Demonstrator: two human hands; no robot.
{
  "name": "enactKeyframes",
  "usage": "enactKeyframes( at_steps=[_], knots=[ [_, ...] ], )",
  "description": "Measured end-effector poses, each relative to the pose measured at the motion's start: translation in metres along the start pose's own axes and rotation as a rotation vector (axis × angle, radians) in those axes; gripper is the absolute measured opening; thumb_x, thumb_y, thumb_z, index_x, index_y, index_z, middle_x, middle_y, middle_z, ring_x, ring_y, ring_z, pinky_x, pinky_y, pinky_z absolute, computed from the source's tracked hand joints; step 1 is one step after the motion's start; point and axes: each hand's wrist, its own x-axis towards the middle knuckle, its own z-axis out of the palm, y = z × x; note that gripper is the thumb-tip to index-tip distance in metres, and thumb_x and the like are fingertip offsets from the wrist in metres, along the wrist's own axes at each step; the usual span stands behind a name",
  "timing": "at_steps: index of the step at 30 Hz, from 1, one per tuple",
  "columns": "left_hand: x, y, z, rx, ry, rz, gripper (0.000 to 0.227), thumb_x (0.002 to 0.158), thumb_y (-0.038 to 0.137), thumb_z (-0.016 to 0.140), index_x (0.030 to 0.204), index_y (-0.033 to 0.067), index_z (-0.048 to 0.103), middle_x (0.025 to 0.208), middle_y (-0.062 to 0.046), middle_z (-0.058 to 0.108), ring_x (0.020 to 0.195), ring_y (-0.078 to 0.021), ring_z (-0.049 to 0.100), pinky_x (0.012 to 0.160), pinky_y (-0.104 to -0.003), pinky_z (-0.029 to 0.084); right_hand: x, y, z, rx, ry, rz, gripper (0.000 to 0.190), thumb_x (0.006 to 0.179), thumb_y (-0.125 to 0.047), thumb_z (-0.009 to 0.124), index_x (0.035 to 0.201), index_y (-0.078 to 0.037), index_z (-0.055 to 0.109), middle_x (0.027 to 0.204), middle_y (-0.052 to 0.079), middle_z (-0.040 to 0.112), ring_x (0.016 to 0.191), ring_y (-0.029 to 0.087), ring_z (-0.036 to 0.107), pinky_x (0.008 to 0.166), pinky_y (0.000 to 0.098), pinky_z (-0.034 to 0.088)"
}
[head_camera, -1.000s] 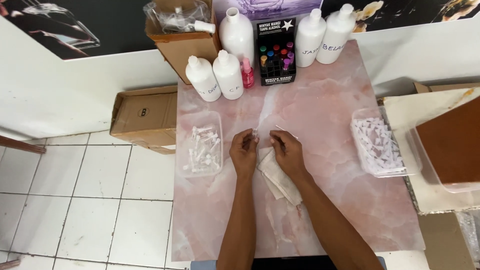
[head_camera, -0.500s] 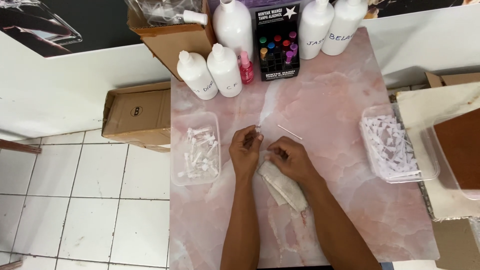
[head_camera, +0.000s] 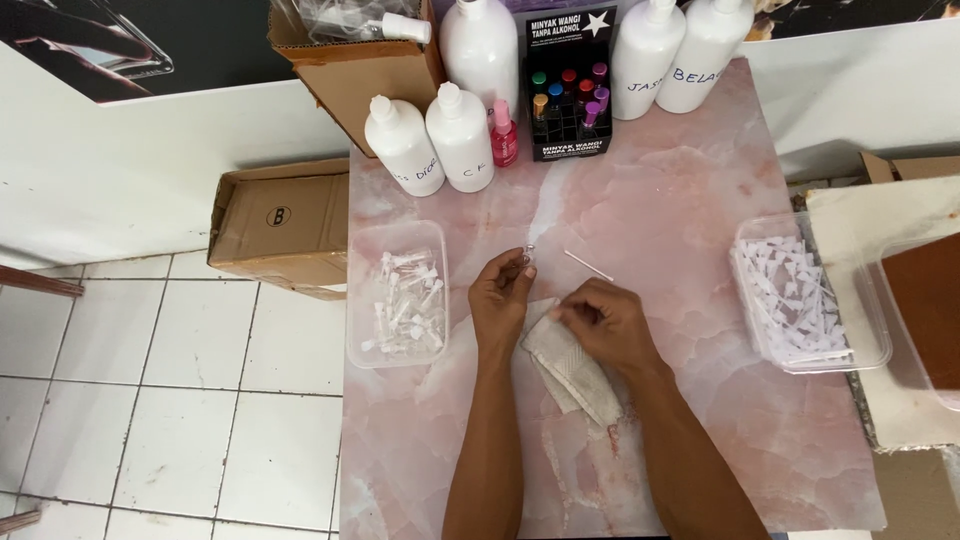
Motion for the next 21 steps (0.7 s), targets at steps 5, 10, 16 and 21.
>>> enactKeyframes(
  at_steps=[5,10,16,21],
  knots=[
    [-0.001,0.004,-0.001,-0.008,0.012,-0.006,0.033,0.087,0.000,0.078,0.120,0.0020,0.071,0.100,-0.009,0.069,0.091,-0.0146,0.066,0.081,-0.028,0.059,-0.001,-0.046,-0.004,-0.453,-0.400,0.272,0.043,0.069,-0.034,0.090,0.095,-0.005,0.072,0.095,0.020,0.070,0.088,0.041,0.068,0.074,0.0507,0.054],
    [0.000,-0.005,0.000,-0.010,0.018,0.026,0.035,0.087,-0.001,0.078,0.121,0.0023,0.071,0.099,-0.010,0.069,0.092,-0.0166,0.066,0.083,-0.032,0.059,-0.011,-0.022,0.012,-0.686,-0.477,0.334,0.023,0.086,-0.019,0.074,0.106,-0.007,0.073,0.100,0.016,0.070,0.096,0.038,0.072,0.081,0.0466,0.058],
    [0.000,-0.001,0.006,-0.044,0.010,0.007,0.033,0.088,-0.004,0.075,0.120,0.0024,0.070,0.100,-0.008,0.065,0.088,-0.0153,0.067,0.079,-0.030,0.063,0.001,-0.030,-0.008,-0.230,-0.302,0.245,0.019,0.092,-0.003,0.063,0.103,-0.002,0.078,0.091,0.025,0.077,0.091,0.045,0.075,0.078,0.0491,0.059],
    [-0.001,0.009,0.004,-0.134,0.063,-0.015,0.039,0.093,0.002,0.072,0.130,-0.0009,0.062,0.104,-0.010,0.061,0.090,-0.0185,0.067,0.082,-0.034,0.065,-0.013,0.013,-0.002,-0.173,0.026,0.173,0.012,0.087,-0.021,0.084,0.088,-0.010,0.078,0.066,0.007,0.069,0.061,0.019,0.066,0.058,0.0296,0.053]
  ],
)
